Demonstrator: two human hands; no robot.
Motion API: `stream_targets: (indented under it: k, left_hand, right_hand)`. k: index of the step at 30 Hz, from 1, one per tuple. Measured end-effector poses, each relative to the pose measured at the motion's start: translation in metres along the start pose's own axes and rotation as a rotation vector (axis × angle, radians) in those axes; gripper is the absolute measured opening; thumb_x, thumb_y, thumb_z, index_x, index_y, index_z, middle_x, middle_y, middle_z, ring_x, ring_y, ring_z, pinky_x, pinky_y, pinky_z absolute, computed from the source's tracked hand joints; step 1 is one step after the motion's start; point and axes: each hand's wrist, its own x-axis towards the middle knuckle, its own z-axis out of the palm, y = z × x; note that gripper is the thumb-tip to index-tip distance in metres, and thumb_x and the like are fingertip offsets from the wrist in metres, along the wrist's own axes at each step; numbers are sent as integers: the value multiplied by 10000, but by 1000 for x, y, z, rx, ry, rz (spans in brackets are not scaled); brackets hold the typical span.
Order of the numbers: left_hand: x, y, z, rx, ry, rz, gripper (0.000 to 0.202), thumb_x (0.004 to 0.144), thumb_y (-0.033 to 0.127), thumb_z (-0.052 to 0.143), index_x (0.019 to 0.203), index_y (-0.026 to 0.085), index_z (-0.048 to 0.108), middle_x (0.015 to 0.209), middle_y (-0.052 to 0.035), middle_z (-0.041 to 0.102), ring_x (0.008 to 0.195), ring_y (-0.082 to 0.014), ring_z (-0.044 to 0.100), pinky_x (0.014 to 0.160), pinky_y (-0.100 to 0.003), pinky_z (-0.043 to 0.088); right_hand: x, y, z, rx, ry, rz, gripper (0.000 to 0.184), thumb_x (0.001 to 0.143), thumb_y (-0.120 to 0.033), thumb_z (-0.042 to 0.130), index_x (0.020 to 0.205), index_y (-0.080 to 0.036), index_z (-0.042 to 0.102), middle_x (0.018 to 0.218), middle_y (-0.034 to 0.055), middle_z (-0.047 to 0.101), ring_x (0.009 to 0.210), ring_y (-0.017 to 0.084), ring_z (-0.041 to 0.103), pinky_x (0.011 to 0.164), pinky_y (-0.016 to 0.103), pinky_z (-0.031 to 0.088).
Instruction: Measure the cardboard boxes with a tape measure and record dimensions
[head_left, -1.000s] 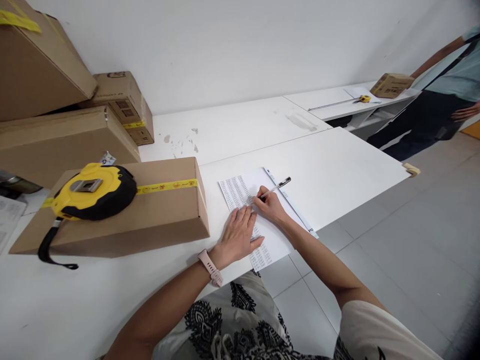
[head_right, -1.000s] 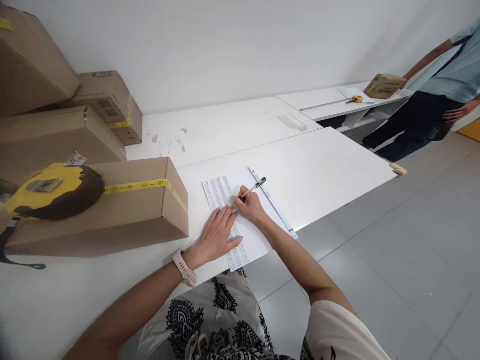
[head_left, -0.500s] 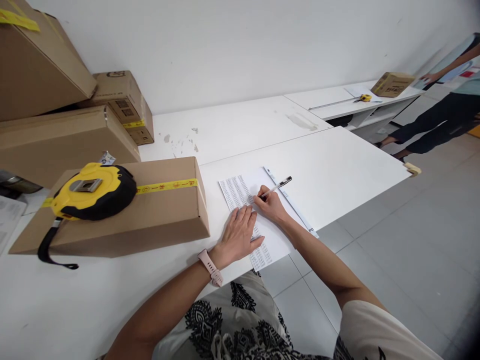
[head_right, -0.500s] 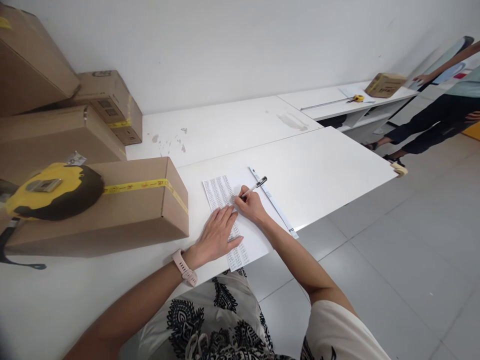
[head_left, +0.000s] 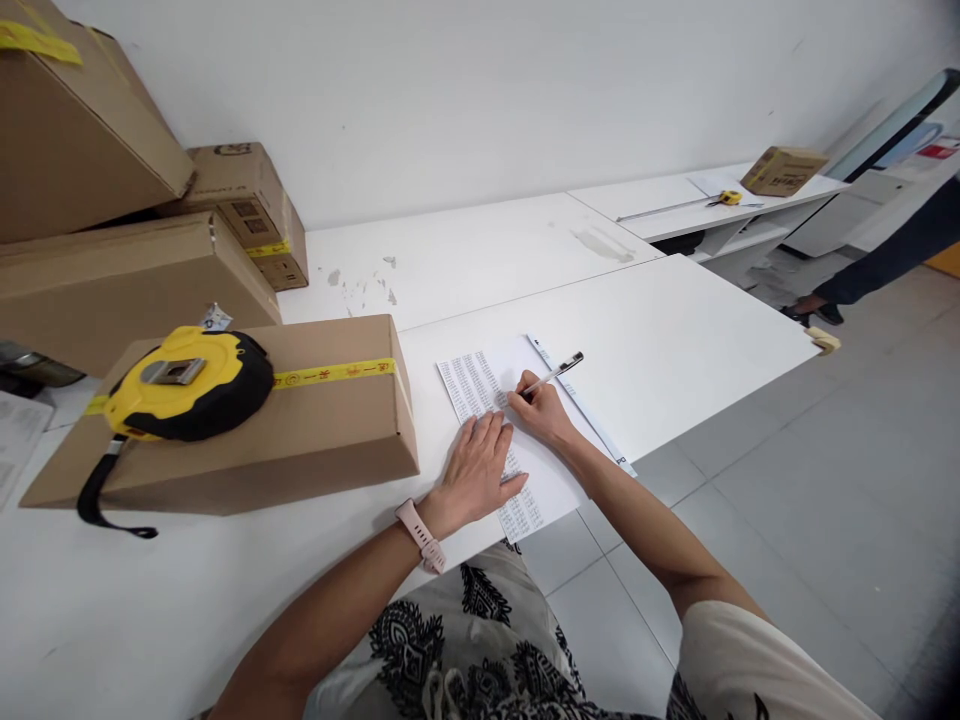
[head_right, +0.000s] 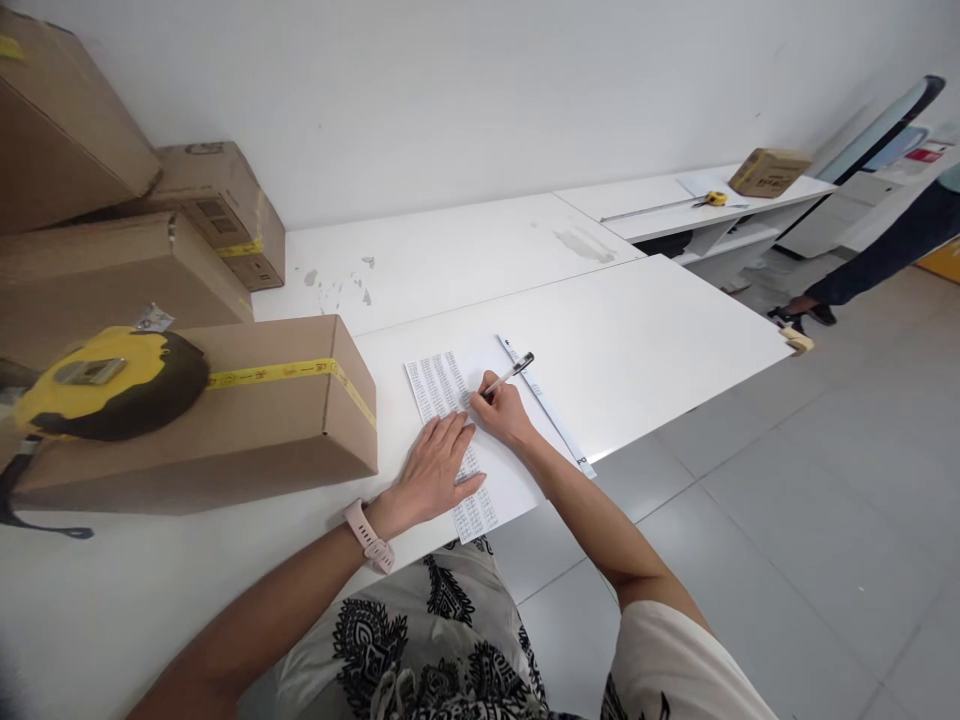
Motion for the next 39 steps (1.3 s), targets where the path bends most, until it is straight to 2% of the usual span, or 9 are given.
stream_targets:
  k: [6, 12, 28, 39]
  left_hand:
    - [0, -1, 1, 5, 8, 6, 674, 976, 548, 452, 1448, 68, 425, 1574, -242, 415, 1478, -361, 357, 1223, -524, 229]
    - [0, 0, -1, -8, -14, 1, 698, 975, 537, 471, 1438, 17, 432, 1574, -265, 400, 1480, -373, 343, 1234, -521, 211]
    - [1, 1, -4, -2, -41, -1, 722, 971, 539, 492, 1450, 2, 430, 1581, -265, 390, 1483, -378, 336, 1230, -527, 213]
    - [1, 0, -2, 3, -15, -1, 704, 972, 541, 487, 1445, 21, 445, 1576, -257, 405, 1481, -368, 349, 1230, -513, 219]
  right_hand:
    - [0, 1, 0, -19, 12, -6, 200, 793, -286, 577, 687, -239, 414, 554, -64, 390, 551, 124, 365, 552, 286, 298]
    - [0, -2, -1, -32, -3, -16, 202, 789, -302, 581, 687, -242, 417, 544, -60, 404, 547, 127, 376, 551, 288, 298]
    - [1, 0, -1, 8, 12, -3, 185, 761, -260, 582, 668, -234, 425, 560, -66, 399, 550, 116, 367, 550, 283, 290]
    - [1, 1, -1, 33, 18, -3, 175, 753, -239, 579, 670, -234, 426, 566, -73, 395, 550, 112, 365, 549, 279, 284]
